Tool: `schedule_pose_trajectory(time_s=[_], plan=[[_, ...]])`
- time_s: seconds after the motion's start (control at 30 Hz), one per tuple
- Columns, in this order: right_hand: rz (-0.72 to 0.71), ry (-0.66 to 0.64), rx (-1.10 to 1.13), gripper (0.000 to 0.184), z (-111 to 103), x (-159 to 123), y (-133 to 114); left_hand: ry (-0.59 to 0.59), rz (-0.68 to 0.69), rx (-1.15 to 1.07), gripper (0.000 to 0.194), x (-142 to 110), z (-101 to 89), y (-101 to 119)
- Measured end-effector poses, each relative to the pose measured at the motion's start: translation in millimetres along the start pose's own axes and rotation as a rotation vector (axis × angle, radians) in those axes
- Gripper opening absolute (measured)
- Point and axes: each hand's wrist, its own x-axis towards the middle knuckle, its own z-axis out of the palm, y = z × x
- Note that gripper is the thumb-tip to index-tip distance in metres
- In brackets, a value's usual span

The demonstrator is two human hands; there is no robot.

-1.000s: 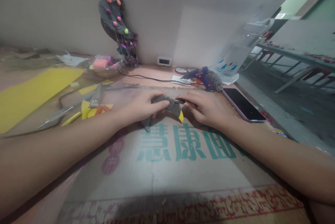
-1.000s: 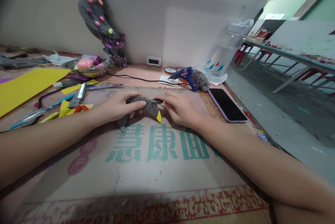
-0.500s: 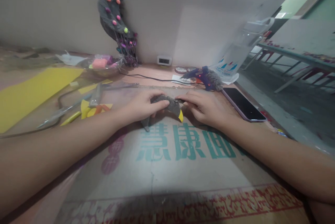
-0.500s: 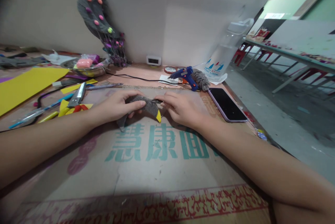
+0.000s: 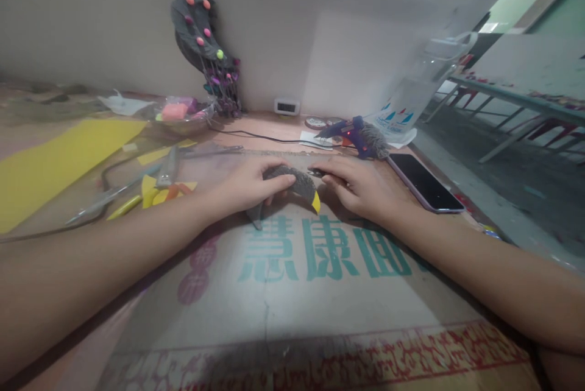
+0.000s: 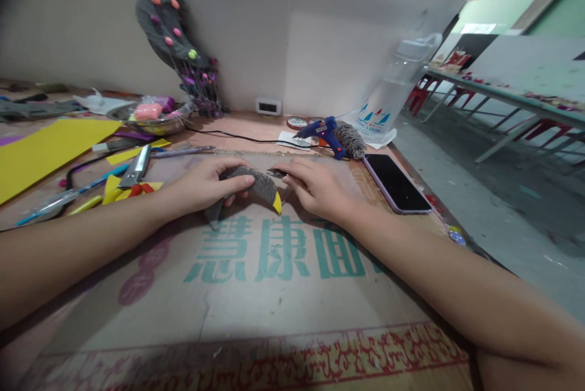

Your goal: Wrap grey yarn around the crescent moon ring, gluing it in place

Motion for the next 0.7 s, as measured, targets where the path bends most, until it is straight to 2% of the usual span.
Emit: schedule_pose_trajectory(time_s=[0.37,0.7], plan=[[-0.012,-0.039,0.002,0.032,0.3,0.9,-1.2,0.011,0.053,0.017,0.025,-1.2,-1.2,1.6],[-0.004,-0.025,0.012,0.031,1.1,1.1,-3.1,0.008,0.035,0.007,0.024,-1.7,-1.0,2.6]])
